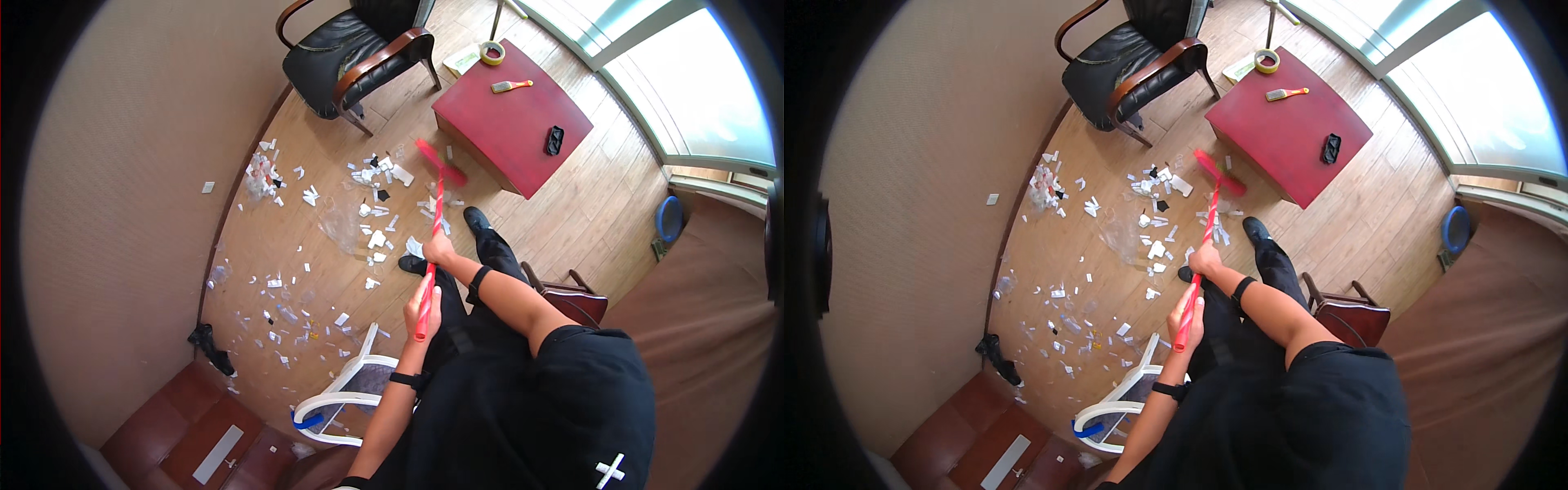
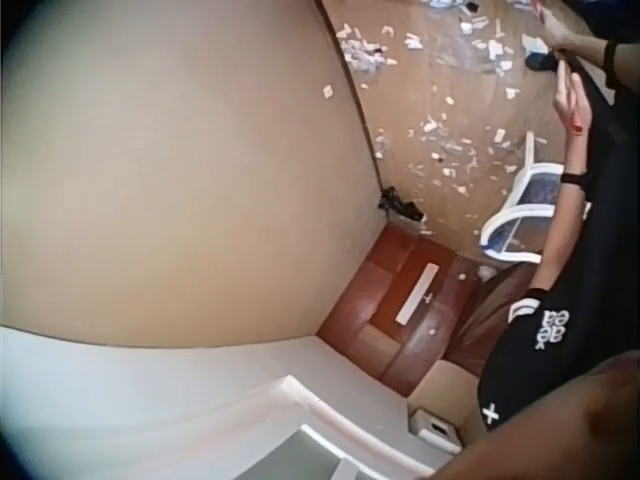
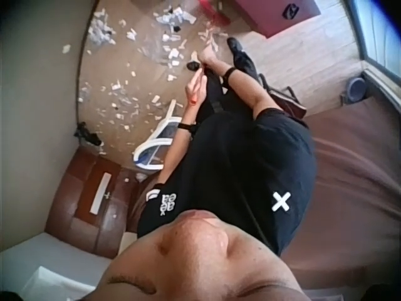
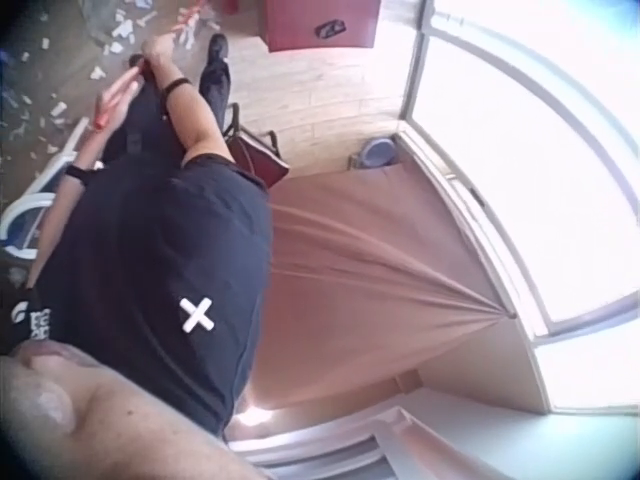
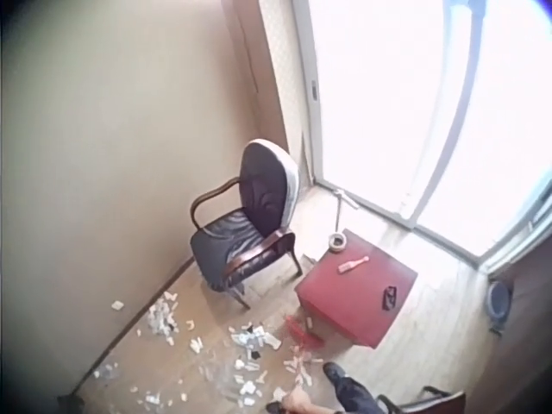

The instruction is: Sweeping paper scraps and debris from the floor using a squeegee-broom and moving chairs to clear the area.

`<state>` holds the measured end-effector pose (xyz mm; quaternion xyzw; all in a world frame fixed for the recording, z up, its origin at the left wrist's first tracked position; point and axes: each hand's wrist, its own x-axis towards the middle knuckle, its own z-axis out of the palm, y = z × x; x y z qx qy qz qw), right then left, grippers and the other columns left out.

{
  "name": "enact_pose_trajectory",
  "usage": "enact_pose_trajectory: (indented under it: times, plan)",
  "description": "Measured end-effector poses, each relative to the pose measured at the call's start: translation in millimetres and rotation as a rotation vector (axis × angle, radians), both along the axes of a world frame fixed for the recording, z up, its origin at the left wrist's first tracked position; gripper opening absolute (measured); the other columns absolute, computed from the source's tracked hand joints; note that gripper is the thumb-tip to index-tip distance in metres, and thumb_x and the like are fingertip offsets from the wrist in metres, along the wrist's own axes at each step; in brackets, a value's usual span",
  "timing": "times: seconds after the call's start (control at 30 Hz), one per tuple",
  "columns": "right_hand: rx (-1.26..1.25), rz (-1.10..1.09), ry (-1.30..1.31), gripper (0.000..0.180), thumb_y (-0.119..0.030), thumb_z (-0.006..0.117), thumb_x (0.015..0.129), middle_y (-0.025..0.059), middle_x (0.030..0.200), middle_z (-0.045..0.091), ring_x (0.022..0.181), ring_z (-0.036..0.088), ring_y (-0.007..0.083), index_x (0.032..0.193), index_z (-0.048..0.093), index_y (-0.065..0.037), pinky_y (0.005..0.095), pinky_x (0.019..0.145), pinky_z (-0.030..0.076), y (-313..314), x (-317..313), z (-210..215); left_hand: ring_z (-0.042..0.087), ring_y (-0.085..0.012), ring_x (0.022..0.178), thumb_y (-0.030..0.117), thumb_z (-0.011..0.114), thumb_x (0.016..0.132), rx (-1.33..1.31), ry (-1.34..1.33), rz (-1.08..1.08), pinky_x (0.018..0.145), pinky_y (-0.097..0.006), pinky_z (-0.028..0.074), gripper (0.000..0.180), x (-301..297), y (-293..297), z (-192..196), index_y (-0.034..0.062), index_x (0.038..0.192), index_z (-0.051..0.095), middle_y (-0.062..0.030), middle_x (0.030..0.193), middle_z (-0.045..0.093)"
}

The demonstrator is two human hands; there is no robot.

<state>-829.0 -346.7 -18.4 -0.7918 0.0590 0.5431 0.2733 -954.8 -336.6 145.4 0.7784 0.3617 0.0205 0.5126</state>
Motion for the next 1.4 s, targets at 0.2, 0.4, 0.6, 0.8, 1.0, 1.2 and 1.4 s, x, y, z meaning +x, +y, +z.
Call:
enact_pose_trajectory:
  times: [0.2, 0.4, 0.6, 0.8, 1.0, 1.2, 1.4]
  plan:
    - [-0.160, -0.053, -0.059, 0.073, -0.020, 0.057, 0.078, 0.0298, 0.110, 0.057, 0.100, 0.061, 0.0356, 0.131, 0.020, 0.014, 0.0397, 0.084, 0.050, -5.9, 36.6, -7.8, 0.061, -0.0148, 0.092, 0.022, 0.055, 0.091, -0.342, -0.021, 0.105, 0.072, -0.026, 0.051, 0.044, 16.6, -13.0, -54.9, 0.0050, 0.131, 0.047, -0.0096, 0.115, 0.060]
    - [0.164, 1.314, -0.269, 0.029, -0.024, 0.060, 0.074, 0.0084, 0.102, 0.068, 0.096, 0.064, 0.0289, 0.093, 0.071, -0.005, 0.0371, 0.077, 0.053, 22.5, 65.5, 3.6, 0.058, -0.0086, 0.074, 0.027, 0.054, 0.091, -0.337, 0.095, 0.394, 0.060, -0.021, 0.047, 0.044, 49.6, -15.0, -26.6, 0.0041, 0.129, 0.048, -0.0062, 0.099, 0.064]
    - [0.051, 0.274, 0.035, 0.049, -0.022, 0.058, 0.078, 0.0244, 0.109, 0.060, 0.103, 0.061, 0.0308, 0.115, 0.051, 0.009, 0.0378, 0.083, 0.051, 13.1, 63.0, 34.4, 0.060, -0.0197, 0.100, 0.022, 0.056, 0.090, 0.011, 0.039, 0.071, 0.086, -0.030, 0.046, 0.040, 57.5, -17.5, 13.9, -0.0020, 0.122, 0.053, -0.0161, 0.110, 0.062]
    - [0.008, 0.170, -0.059, 0.070, -0.025, 0.057, 0.078, 0.0263, 0.107, 0.060, 0.102, 0.061, 0.0335, 0.132, 0.027, 0.009, 0.0396, 0.083, 0.051, -19.6, 82.6, -6.7, 0.058, -0.0261, 0.106, 0.027, 0.052, 0.092, 0.081, 0.074, -0.046, 0.090, -0.031, 0.044, 0.048, 67.6, -45.8, -16.6, -0.0007, 0.130, 0.045, -0.0196, 0.114, 0.060]
    - [0.339, 0.059, -0.035, 0.038, -0.015, 0.052, 0.073, 0.0222, 0.091, 0.064, 0.086, 0.064, 0.0329, 0.107, 0.057, 0.000, 0.0406, 0.071, 0.051, -29.5, 83.8, -34.7, 0.061, -0.0339, 0.098, 0.025, 0.054, 0.090, 0.212, 0.069, -0.126, 0.081, -0.037, 0.047, 0.047, 89.5, -70.7, -20.9, 0.0004, 0.129, 0.044, -0.0249, 0.108, 0.060]
    - [0.345, 0.131, 0.013, 0.038, -0.016, 0.053, 0.073, 0.0252, 0.094, 0.064, 0.088, 0.065, 0.0327, 0.104, 0.059, 0.005, 0.0393, 0.075, 0.052, -26.6, 74.0, -5.4, 0.061, -0.0331, 0.084, 0.021, 0.056, 0.090, 0.209, 0.116, -0.206, 0.075, -0.036, 0.048, 0.030, 85.5, -71.4, 3.8, 0.0004, 0.111, 0.054, -0.0206, 0.093, 0.061]
    - [0.458, 0.005, 0.190, 0.035, -0.024, 0.061, 0.080, 0.0108, 0.073, 0.059, 0.060, 0.059, 0.0181, 0.102, 0.046, -0.001, 0.0313, 0.046, 0.048, -54.1, 74.6, 21.6, 0.063, -0.0282, 0.084, 0.015, 0.054, 0.088, 0.258, -0.070, -0.227, 0.074, -0.034, 0.048, 0.022, 64.0, -52.6, 26.9, 0.0029, 0.106, 0.058, -0.0175, 0.091, 0.063]
